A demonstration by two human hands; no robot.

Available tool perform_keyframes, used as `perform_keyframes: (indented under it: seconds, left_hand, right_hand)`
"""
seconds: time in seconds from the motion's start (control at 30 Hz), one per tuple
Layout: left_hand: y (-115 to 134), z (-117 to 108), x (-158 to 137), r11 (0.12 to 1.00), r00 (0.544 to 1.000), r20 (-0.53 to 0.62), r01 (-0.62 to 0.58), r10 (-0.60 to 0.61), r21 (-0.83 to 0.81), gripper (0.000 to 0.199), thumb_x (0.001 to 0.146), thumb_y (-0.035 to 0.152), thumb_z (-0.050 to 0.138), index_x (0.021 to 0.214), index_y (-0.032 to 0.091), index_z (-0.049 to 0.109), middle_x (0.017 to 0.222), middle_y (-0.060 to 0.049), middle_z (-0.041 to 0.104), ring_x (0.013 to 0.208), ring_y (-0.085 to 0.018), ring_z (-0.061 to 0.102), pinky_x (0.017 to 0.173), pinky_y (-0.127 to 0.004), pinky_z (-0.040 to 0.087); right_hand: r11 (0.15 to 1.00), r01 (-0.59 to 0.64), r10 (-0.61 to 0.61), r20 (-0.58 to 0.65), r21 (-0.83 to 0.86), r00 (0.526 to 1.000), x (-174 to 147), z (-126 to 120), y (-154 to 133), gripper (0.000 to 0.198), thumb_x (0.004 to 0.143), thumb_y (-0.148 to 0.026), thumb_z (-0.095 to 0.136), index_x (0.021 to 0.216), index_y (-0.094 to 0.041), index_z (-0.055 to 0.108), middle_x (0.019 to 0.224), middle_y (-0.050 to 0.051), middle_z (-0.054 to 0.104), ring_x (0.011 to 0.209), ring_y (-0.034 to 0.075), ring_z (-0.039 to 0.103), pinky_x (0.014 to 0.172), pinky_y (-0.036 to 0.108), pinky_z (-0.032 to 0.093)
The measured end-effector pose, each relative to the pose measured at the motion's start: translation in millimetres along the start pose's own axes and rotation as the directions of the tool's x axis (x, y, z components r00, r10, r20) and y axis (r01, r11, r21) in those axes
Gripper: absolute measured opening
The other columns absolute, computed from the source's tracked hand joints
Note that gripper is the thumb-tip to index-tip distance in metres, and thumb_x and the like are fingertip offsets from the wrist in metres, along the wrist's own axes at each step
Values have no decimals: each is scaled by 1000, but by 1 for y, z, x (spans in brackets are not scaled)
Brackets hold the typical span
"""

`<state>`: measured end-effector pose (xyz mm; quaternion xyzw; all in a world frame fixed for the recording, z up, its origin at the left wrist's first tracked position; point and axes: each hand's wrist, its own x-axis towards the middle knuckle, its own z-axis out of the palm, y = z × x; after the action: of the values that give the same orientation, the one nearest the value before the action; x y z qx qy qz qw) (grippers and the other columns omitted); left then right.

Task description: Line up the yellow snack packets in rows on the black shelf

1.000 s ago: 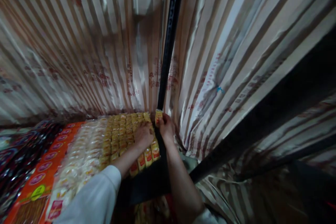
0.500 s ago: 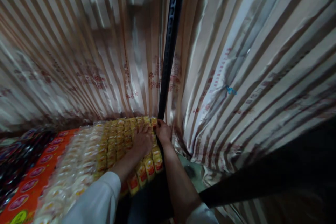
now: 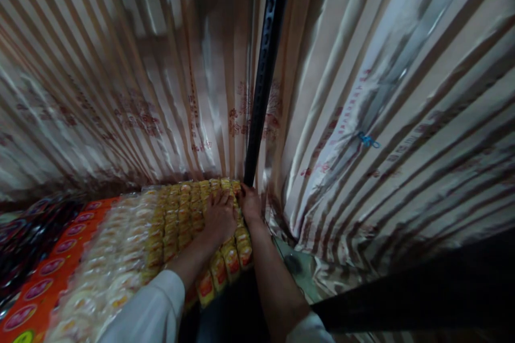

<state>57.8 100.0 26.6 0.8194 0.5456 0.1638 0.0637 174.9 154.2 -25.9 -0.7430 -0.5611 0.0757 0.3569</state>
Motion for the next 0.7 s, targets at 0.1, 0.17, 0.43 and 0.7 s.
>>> perform_keyframes:
  seconds: [0.1, 0.17, 0.43, 0.7]
  left_hand:
    - [0, -1, 0, 1000, 1000, 4, 11, -11, 8, 42, 85, 25, 38, 121, 12, 54, 139, -11, 43, 133, -29, 29, 110, -50, 16]
    - [0, -1, 0, 1000, 1000, 4, 14, -14, 5, 42, 84, 25, 39, 121, 13, 54, 139, -12, 43, 134, -30, 28, 109, -50, 17]
    - [-1, 2, 2, 1000, 1000, -7, 13, -13, -16, 39, 83, 24, 40, 119, 15, 55, 138, -11, 45, 132, -30, 30, 109, -52, 16]
    - [1, -2, -1, 1000, 1000, -11, -16, 16, -12, 37, 84, 22, 38, 114, 12, 57, 139, -13, 43, 133, -29, 29, 111, -49, 15]
  right_hand:
    - [1000, -5, 5, 7, -6, 1000, 1, -1, 0, 34, 83, -22, 49, 114, -21, 62, 102, 10, 66, 85, 18, 64, 76, 25, 47]
    - [1000, 10, -10, 22, 17, 1000, 2, -2, 1, 34, 82, -19, 48, 113, -18, 63, 103, 11, 66, 89, 19, 63, 79, 26, 46]
    - [997, -1, -1, 28, 79, 1000, 5, -1, 8, 23, 77, -13, 52, 95, -17, 65, 88, 6, 69, 81, 16, 63, 73, 24, 46]
    - [986, 112, -119, 53, 121, 992, 3, -4, 15, 23, 78, -14, 50, 89, -18, 70, 94, 6, 70, 85, 16, 64, 78, 24, 46]
